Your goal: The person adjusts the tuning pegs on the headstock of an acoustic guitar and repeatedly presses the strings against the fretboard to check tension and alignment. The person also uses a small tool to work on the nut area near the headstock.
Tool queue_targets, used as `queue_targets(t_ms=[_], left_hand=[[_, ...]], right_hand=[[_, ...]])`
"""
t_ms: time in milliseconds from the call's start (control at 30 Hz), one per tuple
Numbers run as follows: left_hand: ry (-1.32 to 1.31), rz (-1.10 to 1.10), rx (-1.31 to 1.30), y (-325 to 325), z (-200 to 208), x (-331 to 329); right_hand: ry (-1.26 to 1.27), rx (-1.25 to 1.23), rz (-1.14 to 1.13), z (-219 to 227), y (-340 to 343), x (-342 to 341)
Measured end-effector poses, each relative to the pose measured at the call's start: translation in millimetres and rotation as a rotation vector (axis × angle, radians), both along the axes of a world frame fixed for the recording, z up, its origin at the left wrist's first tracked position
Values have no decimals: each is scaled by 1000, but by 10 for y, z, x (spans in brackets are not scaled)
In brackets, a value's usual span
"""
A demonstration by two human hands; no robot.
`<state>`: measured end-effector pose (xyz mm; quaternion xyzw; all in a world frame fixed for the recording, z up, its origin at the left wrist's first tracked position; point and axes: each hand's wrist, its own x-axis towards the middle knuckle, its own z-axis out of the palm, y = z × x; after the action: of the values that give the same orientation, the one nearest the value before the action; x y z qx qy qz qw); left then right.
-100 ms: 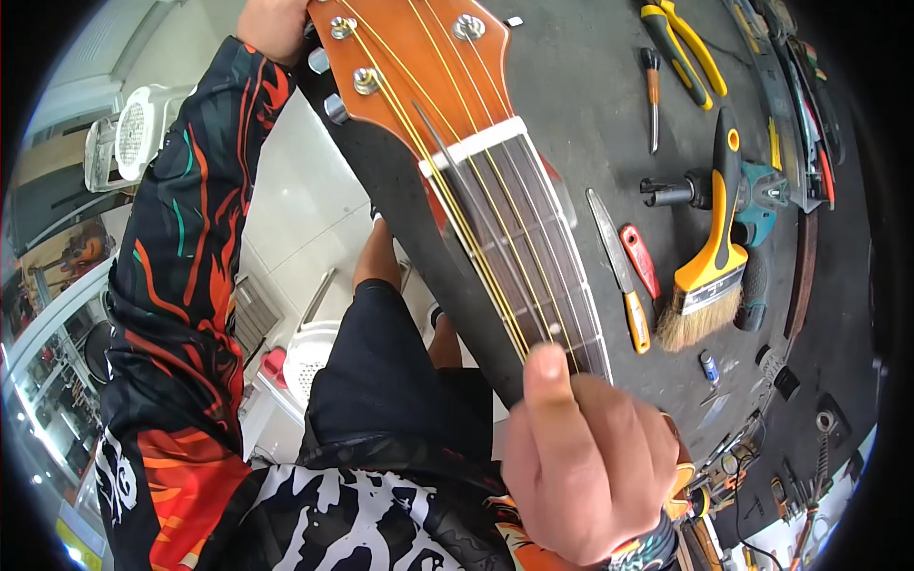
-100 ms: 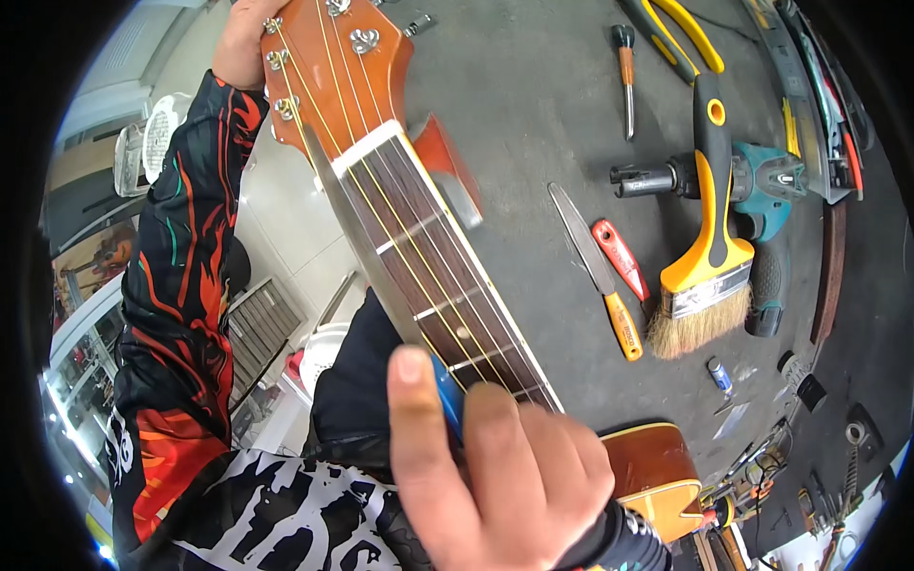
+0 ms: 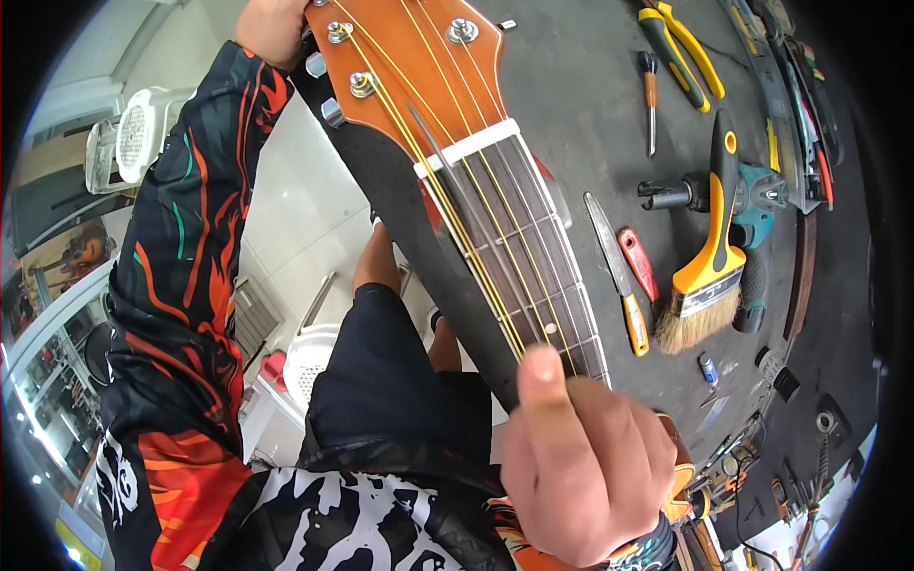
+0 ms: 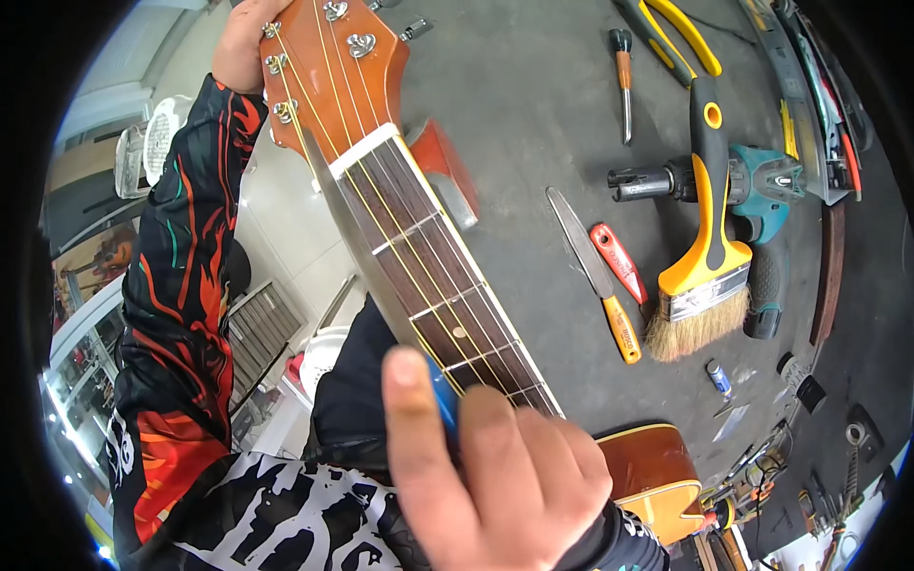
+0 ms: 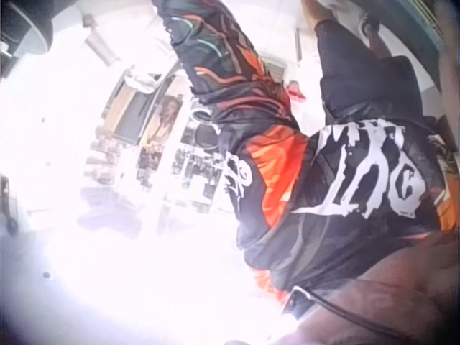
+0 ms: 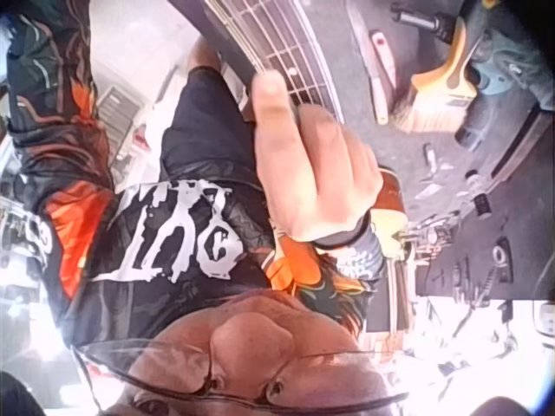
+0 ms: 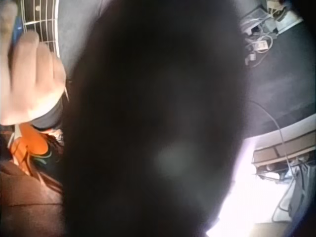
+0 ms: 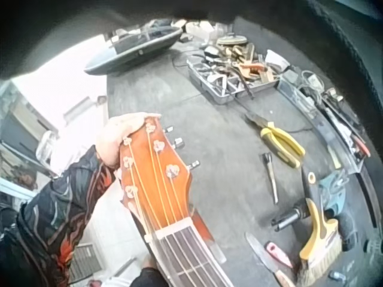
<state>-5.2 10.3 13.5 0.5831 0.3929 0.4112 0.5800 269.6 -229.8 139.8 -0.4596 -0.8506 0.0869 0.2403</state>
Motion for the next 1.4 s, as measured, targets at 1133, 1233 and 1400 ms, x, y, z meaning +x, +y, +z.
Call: queue_targets(t_ms=[1133, 1233, 1400], left_hand=[[217, 14, 257, 81, 5, 138], [174, 44, 195, 90, -26, 30], [162, 6, 253, 146, -31, 133]], right_hand=[[27, -92, -262, 55, -298, -150], [64, -100, -220, -17, -73, -237], [-10, -86, -286, 87, -352, -195]])
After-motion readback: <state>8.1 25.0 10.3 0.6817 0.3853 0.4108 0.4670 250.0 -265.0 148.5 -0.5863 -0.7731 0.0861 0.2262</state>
